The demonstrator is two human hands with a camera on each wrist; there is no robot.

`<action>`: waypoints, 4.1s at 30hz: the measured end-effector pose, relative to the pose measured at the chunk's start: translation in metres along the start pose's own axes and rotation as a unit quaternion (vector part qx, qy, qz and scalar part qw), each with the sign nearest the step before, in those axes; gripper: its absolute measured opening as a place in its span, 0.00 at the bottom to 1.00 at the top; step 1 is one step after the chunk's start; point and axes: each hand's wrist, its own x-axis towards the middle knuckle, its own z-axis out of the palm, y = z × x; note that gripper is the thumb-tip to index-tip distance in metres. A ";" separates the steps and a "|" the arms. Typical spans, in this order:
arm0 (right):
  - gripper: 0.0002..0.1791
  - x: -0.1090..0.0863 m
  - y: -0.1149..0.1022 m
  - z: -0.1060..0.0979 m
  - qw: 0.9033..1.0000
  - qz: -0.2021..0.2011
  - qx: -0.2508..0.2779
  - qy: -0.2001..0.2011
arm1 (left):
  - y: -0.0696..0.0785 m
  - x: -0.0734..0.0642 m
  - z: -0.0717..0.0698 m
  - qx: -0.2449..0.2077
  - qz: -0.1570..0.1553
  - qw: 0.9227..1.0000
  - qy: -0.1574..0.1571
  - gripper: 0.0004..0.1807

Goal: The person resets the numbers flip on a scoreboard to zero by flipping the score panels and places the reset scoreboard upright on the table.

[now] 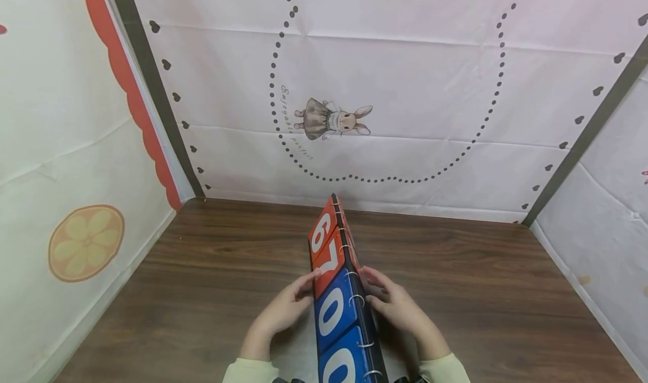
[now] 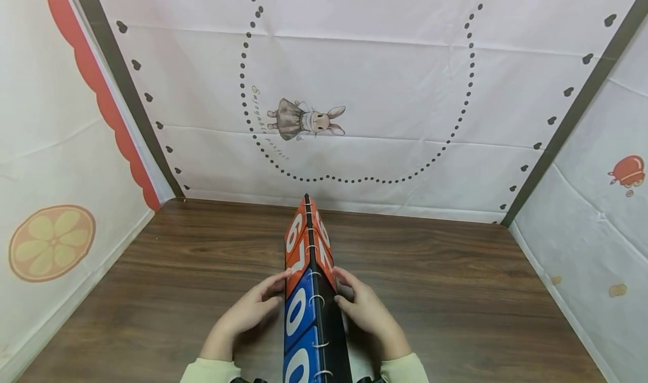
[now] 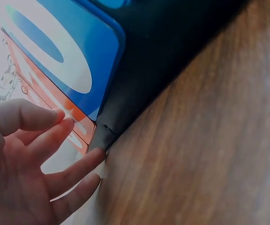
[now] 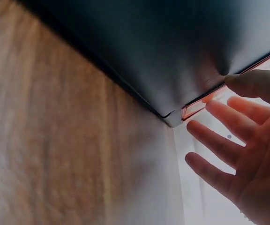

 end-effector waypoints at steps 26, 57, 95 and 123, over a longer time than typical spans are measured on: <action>0.14 0.000 0.001 -0.006 0.982 -0.047 -0.051 0.177 | 0.067 0.005 -0.012 -0.009 0.191 0.982 0.007 0.26; 0.28 0.010 -0.048 -0.021 0.972 -0.044 0.220 0.076 | 0.072 0.003 -0.004 0.064 0.165 0.984 -0.029 0.30; 0.21 0.005 -0.064 -0.015 0.985 -0.168 -0.038 -0.021 | 0.040 -0.010 -0.051 -0.185 0.086 0.971 0.123 0.25; 0.37 0.009 -0.052 -0.015 0.996 -0.076 -0.033 0.015 | 0.019 0.020 -0.018 0.039 -0.094 0.986 0.129 0.33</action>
